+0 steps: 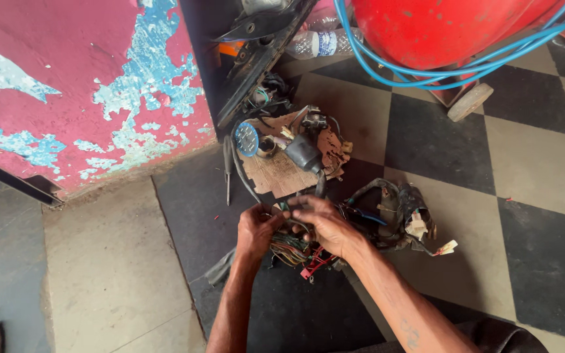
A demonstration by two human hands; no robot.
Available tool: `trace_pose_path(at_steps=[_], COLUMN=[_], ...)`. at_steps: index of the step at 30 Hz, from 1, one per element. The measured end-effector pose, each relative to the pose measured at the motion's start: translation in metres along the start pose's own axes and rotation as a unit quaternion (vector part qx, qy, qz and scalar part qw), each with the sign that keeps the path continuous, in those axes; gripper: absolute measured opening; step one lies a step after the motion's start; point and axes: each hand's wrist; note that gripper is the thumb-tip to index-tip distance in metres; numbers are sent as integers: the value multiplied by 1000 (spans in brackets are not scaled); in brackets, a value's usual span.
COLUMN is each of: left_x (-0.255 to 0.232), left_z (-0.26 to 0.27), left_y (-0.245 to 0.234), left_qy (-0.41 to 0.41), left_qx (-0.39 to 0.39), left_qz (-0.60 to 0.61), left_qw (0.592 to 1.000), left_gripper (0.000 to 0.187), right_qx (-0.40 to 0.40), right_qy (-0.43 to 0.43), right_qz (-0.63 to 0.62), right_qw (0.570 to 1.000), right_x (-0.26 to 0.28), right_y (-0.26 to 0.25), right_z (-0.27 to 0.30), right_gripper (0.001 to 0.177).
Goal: The person works on a motorcycle wiring harness by hand, sorting through colored wires and using a pair of pliers to manipulate them.
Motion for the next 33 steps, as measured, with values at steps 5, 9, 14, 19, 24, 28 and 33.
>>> trace_pose_path(at_steps=[5, 9, 14, 19, 24, 28, 33], left_x=[-2, -6, -9, -6, -11, -18, -18], left_z=[4, 5, 5, 5, 7, 9, 10], left_y=[-5, -5, -4, -4, -3, -1, 2], left_qy=[-7, -25, -20, -19, -18, 37, 120], left_qx=[45, 57, 44, 49, 55, 88, 100], left_qz=[42, 33, -33, 20, 3, -110, -271], left_qw=[998, 998, 998, 998, 998, 989, 950], left_gripper=[23, 25, 23, 20, 23, 26, 23], right_qx=[94, 121, 84, 8, -88, -82, -56], right_qy=[-59, -67, -57, -73, -32, -3, 0], right_qz=[-42, -102, -122, -52, -71, -121, -67], right_qw=[993, 985, 987, 996, 993, 989, 996], right_x=[-6, -16, -21, -25, -33, -40, -36], right_y=[-6, -8, -5, 4, 14, 7, 4], right_z=[-2, -2, -6, -16, -24, -33, -27], right_gripper=[33, 25, 13, 10, 11, 10, 10])
Point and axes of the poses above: each hand's wrist, its own z-axis away from the middle knuckle, its own y-axis out of the palm, x = y × z, and after that the axes turned 12 degrees about z, right-handed
